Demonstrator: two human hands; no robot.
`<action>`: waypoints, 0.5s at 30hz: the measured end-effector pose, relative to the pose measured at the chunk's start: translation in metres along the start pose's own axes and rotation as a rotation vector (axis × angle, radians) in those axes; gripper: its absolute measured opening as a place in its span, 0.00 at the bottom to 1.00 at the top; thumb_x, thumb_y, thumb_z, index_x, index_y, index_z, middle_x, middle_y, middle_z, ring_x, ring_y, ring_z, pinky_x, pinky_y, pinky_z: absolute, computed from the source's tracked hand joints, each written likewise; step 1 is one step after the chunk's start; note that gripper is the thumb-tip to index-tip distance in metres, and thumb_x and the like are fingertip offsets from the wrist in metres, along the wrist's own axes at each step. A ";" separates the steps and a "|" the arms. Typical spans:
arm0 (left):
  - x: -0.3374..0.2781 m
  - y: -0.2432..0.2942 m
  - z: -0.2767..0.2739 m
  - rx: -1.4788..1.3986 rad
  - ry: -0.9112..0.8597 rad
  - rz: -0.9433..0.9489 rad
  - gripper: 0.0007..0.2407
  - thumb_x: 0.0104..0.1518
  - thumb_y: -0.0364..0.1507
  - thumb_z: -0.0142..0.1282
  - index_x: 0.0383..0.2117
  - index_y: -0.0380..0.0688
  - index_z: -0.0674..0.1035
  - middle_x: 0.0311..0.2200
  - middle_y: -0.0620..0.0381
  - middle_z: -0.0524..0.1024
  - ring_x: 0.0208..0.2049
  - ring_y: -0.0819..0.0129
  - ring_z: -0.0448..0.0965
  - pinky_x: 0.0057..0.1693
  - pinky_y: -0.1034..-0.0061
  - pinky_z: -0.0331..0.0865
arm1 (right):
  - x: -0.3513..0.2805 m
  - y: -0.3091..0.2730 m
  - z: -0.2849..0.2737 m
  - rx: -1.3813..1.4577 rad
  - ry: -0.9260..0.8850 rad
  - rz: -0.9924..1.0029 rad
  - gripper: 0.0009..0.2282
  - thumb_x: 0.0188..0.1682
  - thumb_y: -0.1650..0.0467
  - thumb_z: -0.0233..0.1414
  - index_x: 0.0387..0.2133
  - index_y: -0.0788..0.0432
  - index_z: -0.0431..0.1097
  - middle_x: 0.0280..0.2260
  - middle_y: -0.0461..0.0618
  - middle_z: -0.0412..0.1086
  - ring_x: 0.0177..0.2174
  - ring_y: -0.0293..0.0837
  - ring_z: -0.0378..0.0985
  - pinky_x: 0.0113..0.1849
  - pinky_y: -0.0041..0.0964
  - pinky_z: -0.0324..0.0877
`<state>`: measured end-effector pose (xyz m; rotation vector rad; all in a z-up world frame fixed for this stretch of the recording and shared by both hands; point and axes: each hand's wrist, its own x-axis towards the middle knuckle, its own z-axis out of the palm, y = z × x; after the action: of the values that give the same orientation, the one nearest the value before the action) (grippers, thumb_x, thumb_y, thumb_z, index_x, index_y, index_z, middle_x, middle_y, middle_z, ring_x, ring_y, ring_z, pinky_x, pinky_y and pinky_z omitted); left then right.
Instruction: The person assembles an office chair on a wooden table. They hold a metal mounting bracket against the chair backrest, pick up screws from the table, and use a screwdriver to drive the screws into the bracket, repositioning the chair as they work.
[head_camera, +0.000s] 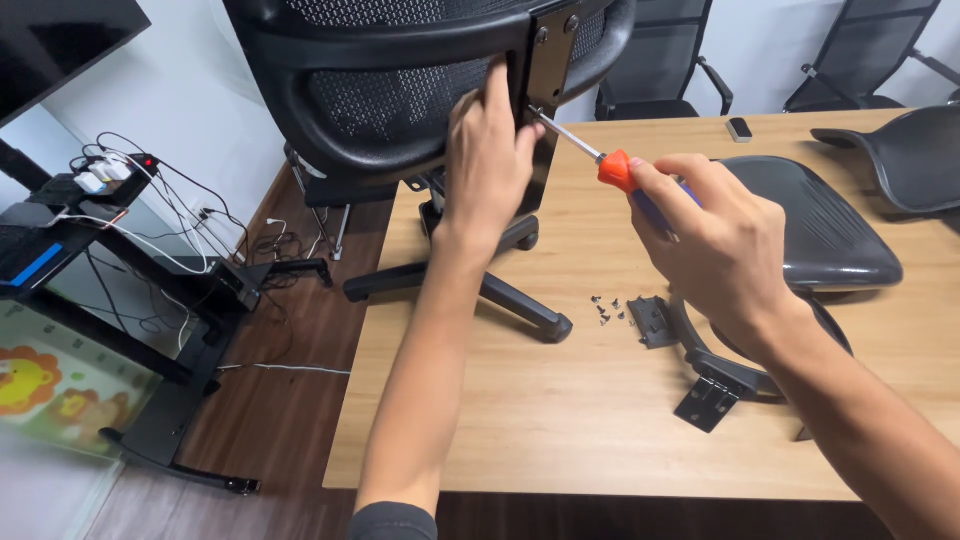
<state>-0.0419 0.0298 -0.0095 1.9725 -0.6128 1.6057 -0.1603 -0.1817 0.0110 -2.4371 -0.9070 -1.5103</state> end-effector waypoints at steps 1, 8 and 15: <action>0.001 -0.004 0.000 -0.002 0.003 0.002 0.36 0.43 0.26 0.66 0.61 0.34 0.61 0.35 0.41 0.78 0.42 0.43 0.79 0.54 0.54 0.70 | 0.000 0.000 0.000 -0.003 0.002 -0.001 0.12 0.49 0.76 0.63 0.46 0.61 0.76 0.39 0.52 0.75 0.33 0.49 0.80 0.30 0.38 0.71; 0.016 -0.007 -0.013 -0.276 -0.313 -0.243 0.29 0.53 0.23 0.67 0.61 0.33 0.67 0.37 0.39 0.82 0.42 0.43 0.83 0.50 0.58 0.74 | 0.002 0.009 -0.002 0.414 -0.099 0.305 0.13 0.51 0.72 0.63 0.47 0.65 0.75 0.39 0.56 0.77 0.36 0.44 0.81 0.39 0.34 0.75; 0.014 -0.008 -0.009 -0.288 -0.312 -0.255 0.27 0.54 0.24 0.67 0.60 0.33 0.68 0.36 0.38 0.81 0.41 0.43 0.84 0.49 0.58 0.74 | 0.006 0.018 0.001 0.647 -0.255 0.620 0.13 0.52 0.68 0.60 0.44 0.66 0.75 0.33 0.58 0.79 0.32 0.44 0.81 0.34 0.33 0.74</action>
<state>-0.0407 0.0410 0.0049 2.0002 -0.6390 1.0073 -0.1472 -0.1933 0.0193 -2.1330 -0.4796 -0.5859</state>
